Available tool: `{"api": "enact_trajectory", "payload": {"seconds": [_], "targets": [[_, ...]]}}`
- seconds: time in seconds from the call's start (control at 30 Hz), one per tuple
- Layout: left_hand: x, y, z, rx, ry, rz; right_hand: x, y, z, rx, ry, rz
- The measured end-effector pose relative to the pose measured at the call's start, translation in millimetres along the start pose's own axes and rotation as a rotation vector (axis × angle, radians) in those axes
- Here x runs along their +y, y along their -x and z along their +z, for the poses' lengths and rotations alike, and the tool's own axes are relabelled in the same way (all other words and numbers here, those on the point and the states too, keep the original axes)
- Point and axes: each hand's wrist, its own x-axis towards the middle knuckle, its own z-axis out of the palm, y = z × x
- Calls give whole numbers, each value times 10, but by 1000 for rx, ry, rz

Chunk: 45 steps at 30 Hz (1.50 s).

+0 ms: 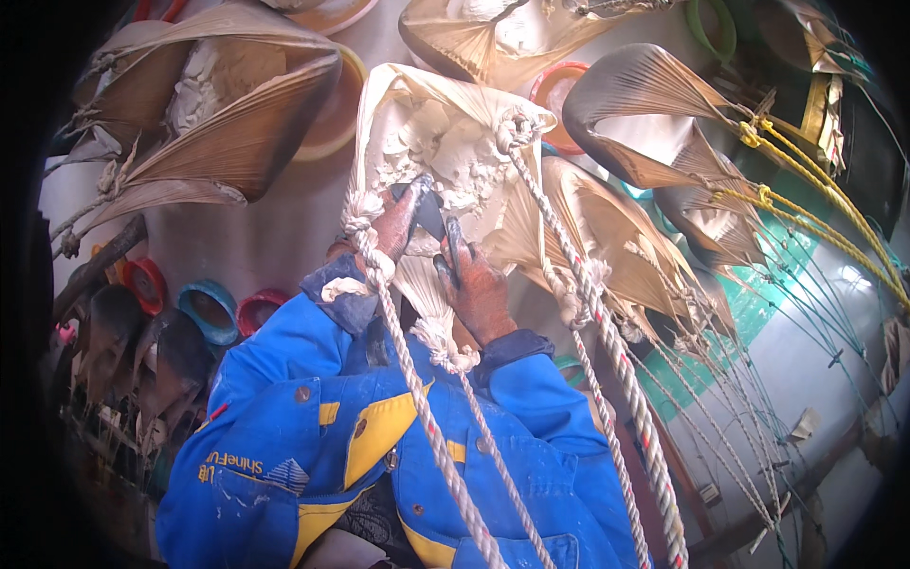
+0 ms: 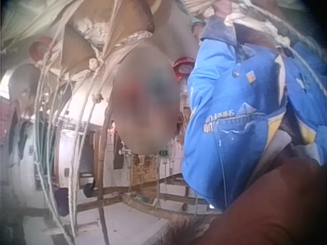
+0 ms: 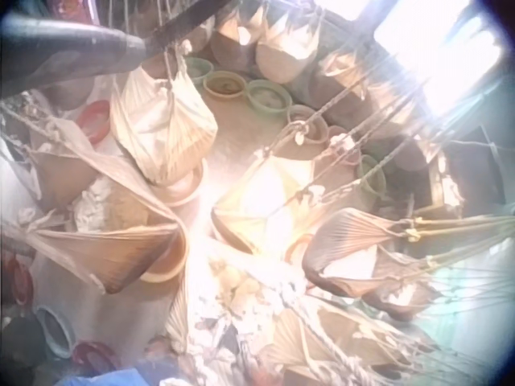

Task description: The person stands on a boat deck and repeatedly opens hanging woven baskets to remove white lumpy items, placing them into nearby buckets. The person handles each basket one at a time, shaking and emptying its contents into the buckets.

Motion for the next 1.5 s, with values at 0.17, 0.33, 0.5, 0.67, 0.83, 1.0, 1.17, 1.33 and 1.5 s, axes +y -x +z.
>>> {"api": "enact_trajectory", "payload": {"seconds": [0.17, 0.33, 0.5, 0.67, 0.83, 1.0, 1.17, 1.33, 1.5], "targets": [[-200, 58, 34, -339, 151, 198, 151, -76, -231, -40, 29, 40], [-1015, 293, -174, -642, -562, 989, 412, -136, -454, 190, -111, -168], [-1653, 75, -75, -676, -165, 672, 515, -236, -455, 198, 38, -156], [-798, 675, -611, -536, -725, 617, 680, -301, -482, 255, 40, -205], [689, 974, -926, 179, -545, 1209, 767, -416, -522, 133, -38, -11], [684, 649, -900, -323, -1030, 948, 755, -141, -711, 110, -143, 51], [258, 612, -855, -143, -936, 1149, 782, 1186, -499, 346, -318, 337], [-35, 723, -741, -321, -1000, 787, 512, 1942, -45, 58, -640, 790], [-485, 831, -729, -246, -755, 984, 156, 1441, 126, 139, -497, 242]]}}
